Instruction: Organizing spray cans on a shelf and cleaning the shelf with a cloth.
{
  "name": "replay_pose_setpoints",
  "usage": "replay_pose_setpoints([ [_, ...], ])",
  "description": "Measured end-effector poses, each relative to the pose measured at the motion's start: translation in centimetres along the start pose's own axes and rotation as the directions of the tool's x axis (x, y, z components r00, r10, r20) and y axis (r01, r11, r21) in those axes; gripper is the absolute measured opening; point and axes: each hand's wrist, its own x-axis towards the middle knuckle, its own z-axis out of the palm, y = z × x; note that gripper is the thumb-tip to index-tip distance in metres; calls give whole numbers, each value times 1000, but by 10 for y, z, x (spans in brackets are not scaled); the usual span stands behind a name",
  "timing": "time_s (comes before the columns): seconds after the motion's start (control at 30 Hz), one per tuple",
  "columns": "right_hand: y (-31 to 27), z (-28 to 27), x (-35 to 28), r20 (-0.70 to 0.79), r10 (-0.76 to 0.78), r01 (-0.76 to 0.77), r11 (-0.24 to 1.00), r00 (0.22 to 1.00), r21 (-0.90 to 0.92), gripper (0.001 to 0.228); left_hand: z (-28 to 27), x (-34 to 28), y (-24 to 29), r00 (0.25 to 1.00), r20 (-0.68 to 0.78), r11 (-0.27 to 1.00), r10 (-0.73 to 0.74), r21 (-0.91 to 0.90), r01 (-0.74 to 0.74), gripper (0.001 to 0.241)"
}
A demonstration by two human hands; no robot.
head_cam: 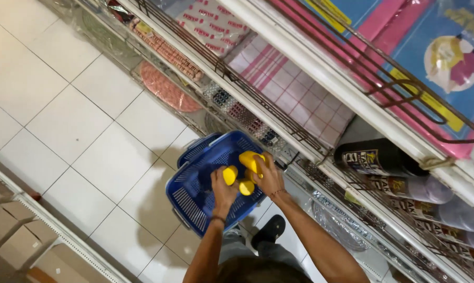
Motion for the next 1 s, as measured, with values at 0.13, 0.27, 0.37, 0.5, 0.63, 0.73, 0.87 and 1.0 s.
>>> replay_pose_setpoints([
  [0.13, 20, 39, 10, 242, 175, -128, 972, 954, -198, 59, 53, 3, -38, 994, 78, 995, -70, -64, 75, 65],
  [0.27, 42, 69, 13, 345, 185, -78, 950, 920, -303, 50, 85, 2, -58, 962, 188, 978, -197, -31, 207, 65],
  [0.37, 53, 84, 14, 376, 242, -96, 926, 894, -366, 44, 104, -6, -75, 924, 255, 956, -285, 2, 295, 68],
  [0.5, 64, 98, 17, 410, 285, -80, 889, 866, -450, 47, 119, -8, -85, 896, 281, 935, -345, 20, 354, 72],
  [0.63, 58, 97, 25, 440, 316, -93, 885, 841, -457, 57, 147, -15, -113, 921, 252, 951, -297, -3, 308, 71],
  [0.73, 61, 103, 20, 466, 320, -65, 873, 825, -483, 72, 158, -27, -134, 946, 236, 973, -220, -9, 229, 74],
  [0.87, 41, 83, 26, 485, 322, -74, 884, 813, -462, 77, 157, -23, -142, 920, 295, 965, -260, 60, 254, 84],
  [1.0, 41, 64, 5, 406, 254, -96, 924, 878, -370, 75, 126, -13, -120, 876, 344, 941, -339, 110, 321, 94],
])
